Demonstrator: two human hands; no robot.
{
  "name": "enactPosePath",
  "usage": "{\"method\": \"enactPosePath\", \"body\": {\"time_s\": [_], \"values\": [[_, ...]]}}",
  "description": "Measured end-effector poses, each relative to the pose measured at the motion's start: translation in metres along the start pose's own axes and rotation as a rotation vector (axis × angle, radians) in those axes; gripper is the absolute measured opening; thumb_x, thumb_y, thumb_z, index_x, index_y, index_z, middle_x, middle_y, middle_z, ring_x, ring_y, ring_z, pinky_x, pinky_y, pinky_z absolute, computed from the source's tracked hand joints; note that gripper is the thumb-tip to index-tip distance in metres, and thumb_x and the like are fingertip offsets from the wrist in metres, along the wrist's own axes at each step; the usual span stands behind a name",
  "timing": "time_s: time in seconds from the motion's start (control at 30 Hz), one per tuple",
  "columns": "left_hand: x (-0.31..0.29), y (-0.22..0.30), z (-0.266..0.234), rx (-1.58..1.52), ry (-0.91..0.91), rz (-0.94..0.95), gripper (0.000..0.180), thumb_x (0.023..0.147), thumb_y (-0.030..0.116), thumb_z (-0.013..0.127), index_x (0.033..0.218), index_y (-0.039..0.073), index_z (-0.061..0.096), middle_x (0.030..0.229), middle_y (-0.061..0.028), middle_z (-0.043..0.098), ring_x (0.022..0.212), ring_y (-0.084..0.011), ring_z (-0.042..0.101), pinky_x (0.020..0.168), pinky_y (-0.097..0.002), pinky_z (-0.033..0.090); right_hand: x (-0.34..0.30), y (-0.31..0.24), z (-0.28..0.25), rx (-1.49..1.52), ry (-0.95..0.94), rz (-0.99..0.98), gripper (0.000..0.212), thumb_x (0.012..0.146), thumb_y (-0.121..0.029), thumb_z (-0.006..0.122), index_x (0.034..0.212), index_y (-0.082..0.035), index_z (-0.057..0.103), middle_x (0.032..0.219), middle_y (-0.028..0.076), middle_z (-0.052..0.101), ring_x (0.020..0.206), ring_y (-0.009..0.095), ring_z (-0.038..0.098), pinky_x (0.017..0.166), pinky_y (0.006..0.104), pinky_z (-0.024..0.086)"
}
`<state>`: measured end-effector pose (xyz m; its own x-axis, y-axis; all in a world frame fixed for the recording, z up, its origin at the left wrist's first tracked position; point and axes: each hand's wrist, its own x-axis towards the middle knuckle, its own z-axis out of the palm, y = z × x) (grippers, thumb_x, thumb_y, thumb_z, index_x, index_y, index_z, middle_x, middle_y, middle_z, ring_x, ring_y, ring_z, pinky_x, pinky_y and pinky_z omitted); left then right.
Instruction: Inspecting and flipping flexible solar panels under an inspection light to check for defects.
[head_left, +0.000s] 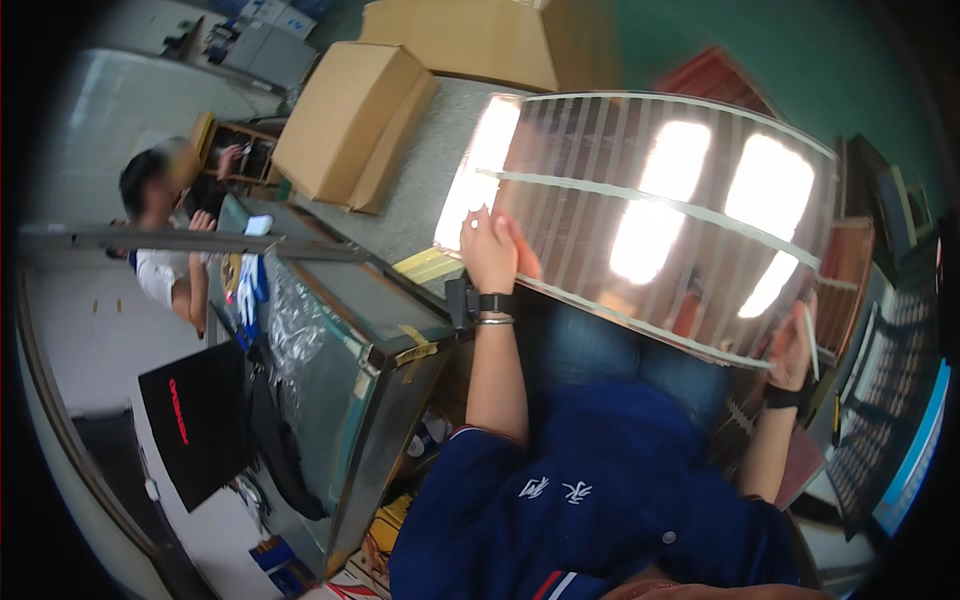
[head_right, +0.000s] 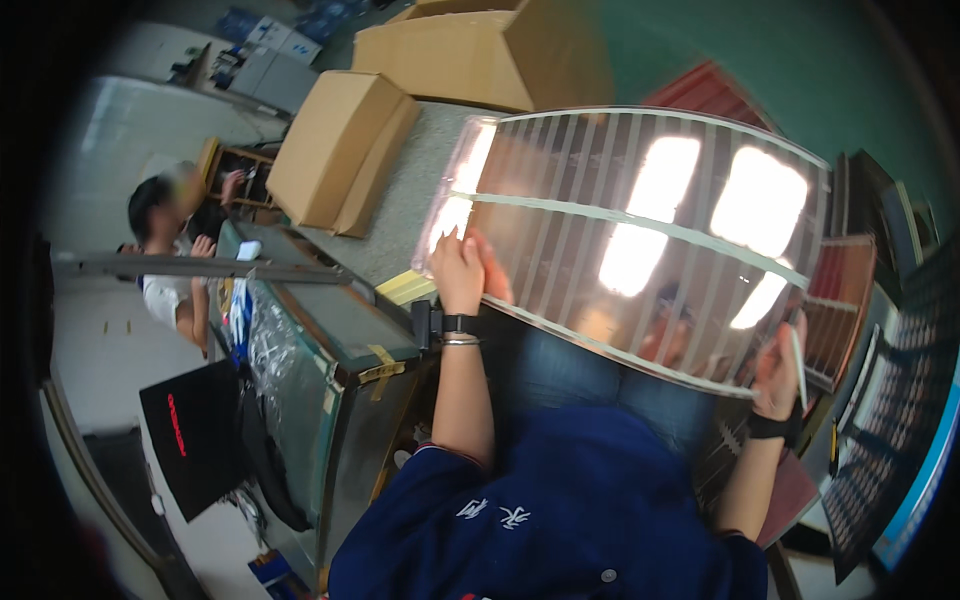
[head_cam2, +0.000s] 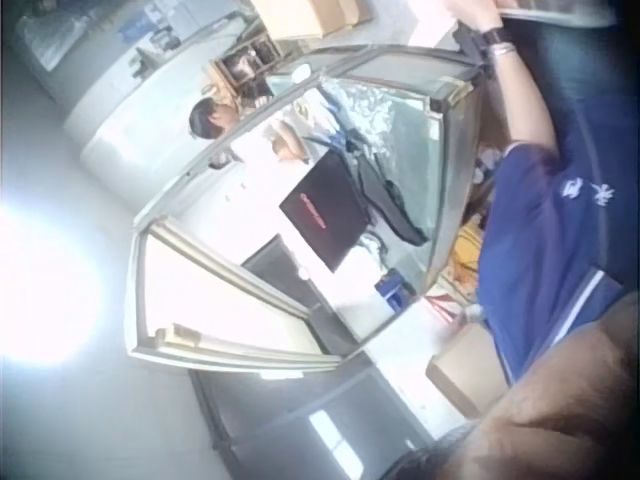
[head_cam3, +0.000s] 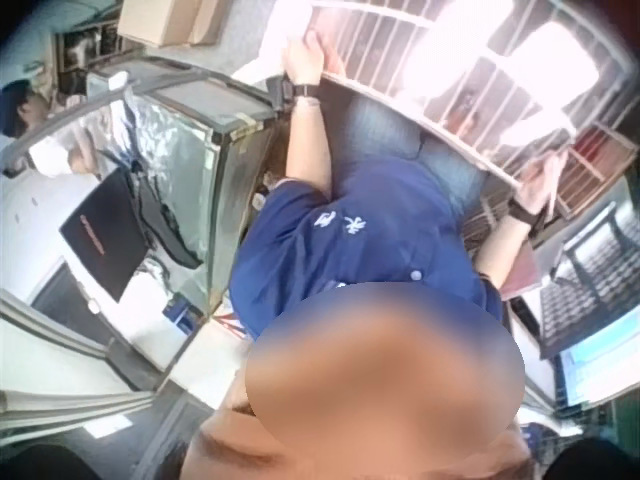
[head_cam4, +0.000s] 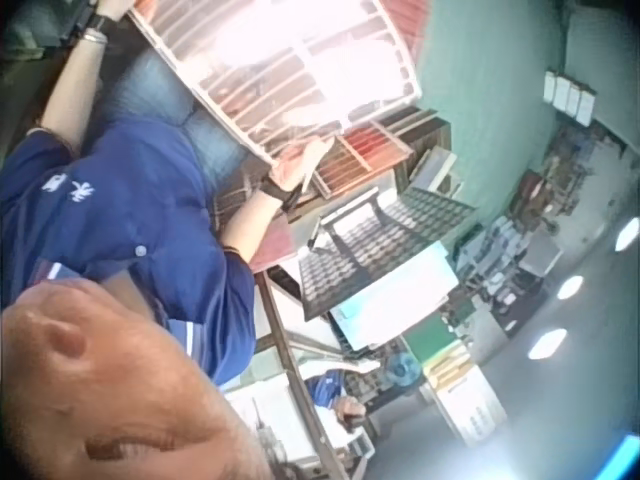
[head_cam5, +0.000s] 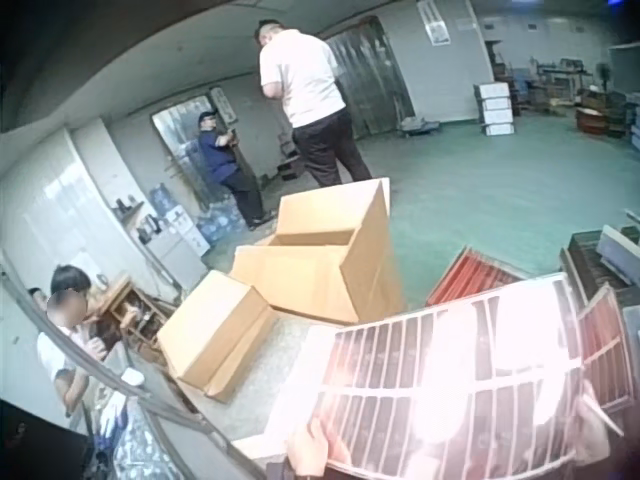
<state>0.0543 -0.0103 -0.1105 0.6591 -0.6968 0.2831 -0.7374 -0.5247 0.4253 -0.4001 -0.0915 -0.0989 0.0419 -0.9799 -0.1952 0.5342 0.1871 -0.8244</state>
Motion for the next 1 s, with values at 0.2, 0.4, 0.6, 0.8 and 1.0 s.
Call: {"method": "enactPosePath", "body": {"time_s": [0.2,0.4,0.6,0.8,1.0], "values": [[-0.002,0.016,-0.009,-0.888,-0.351,-0.374,0.032,0.094,0.018,0.040,0.120,0.002,0.049,0.098,-0.0100,0.061,0.078,-0.0116,0.057,0.069,-0.0245,0.047,0.025,-0.043,-0.137,0.077,0.054,-0.110,0.044,0.093,-0.017,0.042,0.134,-0.004,0.031,0.126,0.009,0.047,0.111,0.014,0.049,0.091,0.0251,0.042],[-0.005,0.046,-0.041,-1.197,-0.569,-0.445,0.027,0.093,0.019,0.045,0.114,0.004,0.054,0.081,0.0010,0.058,0.066,-0.0034,0.052,0.057,-0.0164,0.043,0.020,-0.097,-0.193,0.096,0.019,-0.144,0.039,0.094,-0.011,0.040,0.131,-0.001,0.033,0.115,0.012,0.055,0.098,0.013,0.059,0.083,0.0197,0.049],[-0.013,0.071,-0.043,-1.498,-0.592,-0.543,0.021,0.089,0.016,0.054,0.105,0.002,0.057,0.087,0.0053,0.054,0.079,-0.0012,0.047,0.070,-0.0151,0.039,0.007,-0.102,-0.136,-0.257,0.127,-0.172,0.045,0.093,-0.013,0.044,0.133,0.003,0.030,0.130,0.011,0.041,0.120,0.014,0.038,0.102,0.0268,0.029],[-0.013,0.073,-0.045,-1.492,-0.570,-0.541,0.021,0.091,0.016,0.050,0.105,0.002,0.057,0.093,0.0029,0.056,0.085,-0.0040,0.050,0.078,-0.0183,0.039,0.007,-0.093,-0.124,-0.296,0.197,-0.142,0.039,0.091,-0.007,0.045,0.128,0.005,0.037,0.130,0.012,0.043,0.118,0.014,0.043,0.098,0.0222,0.035],[-0.011,0.075,-0.046,-1.487,-0.611,-0.564,0.026,0.092,0.017,0.049,0.110,0.000,0.055,0.098,0.0001,0.058,0.089,-0.0060,0.052,0.082,-0.0202,0.041,0.005,-0.098,-0.099,-0.173,0.090,-0.089,0.039,0.093,-0.007,0.037,0.129,0.005,0.034,0.131,0.016,0.040,0.122,0.018,0.040,0.103,0.0255,0.033]]}}
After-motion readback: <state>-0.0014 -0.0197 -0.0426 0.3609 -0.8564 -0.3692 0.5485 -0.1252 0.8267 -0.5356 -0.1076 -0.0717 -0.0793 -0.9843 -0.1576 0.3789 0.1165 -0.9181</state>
